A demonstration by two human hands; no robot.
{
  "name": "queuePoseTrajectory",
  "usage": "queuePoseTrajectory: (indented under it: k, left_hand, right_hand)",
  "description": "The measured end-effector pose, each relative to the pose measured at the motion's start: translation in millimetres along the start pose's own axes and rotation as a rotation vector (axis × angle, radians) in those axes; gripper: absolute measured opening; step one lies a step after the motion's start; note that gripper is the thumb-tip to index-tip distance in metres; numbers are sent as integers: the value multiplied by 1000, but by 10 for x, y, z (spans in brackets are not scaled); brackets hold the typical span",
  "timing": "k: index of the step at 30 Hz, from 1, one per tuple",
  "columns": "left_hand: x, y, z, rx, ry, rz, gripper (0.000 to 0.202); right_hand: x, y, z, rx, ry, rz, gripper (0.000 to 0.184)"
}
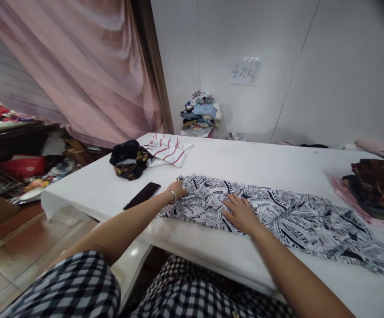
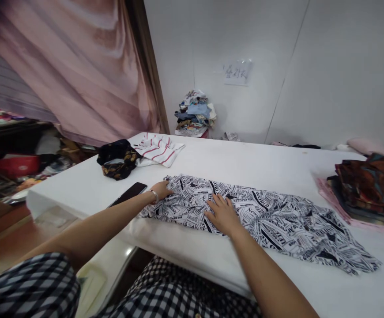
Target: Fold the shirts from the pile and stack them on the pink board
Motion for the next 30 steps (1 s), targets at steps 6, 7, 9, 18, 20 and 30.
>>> queuePoseTrajectory:
  k: [6, 7, 9, 18, 20, 30]
  left_hand:
    - [-285, -461, 144, -5, -121, -103, 41]
    - [-354, -615, 138, -4, -138, -149, 40]
    - [-506, -971, 74, -7, -145, -265, 36]
    - [-1098, -1625, -67, -138, -182, -801, 28]
    - [-1091, -1384, 14, -188, -252, -787, 33]
    - [-633, -281, -170, -284, -130, -15, 51]
  right_hand:
    - [-10, 12, 10, -22, -16, 10, 57]
    - [-10, 13, 11, -29, -20, 13, 56]
    - [-11, 15, 14, -40, -33, 19, 54]
    - [-32, 43, 59, -3, -144, 83, 43]
    - [-35, 50, 76, -10, -130, 93, 38]
    - [-32, 48, 134, -7, -128, 116, 31]
Point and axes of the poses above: each hand's wrist, its own x-axis towards the middle knuckle, its own z-axis out of the back of the hand, y = z × x, the point moved 2 cm from there along x, towards the middle knuckle, and after that the axes turned 7 degrees about z, right-handed, at the moved point
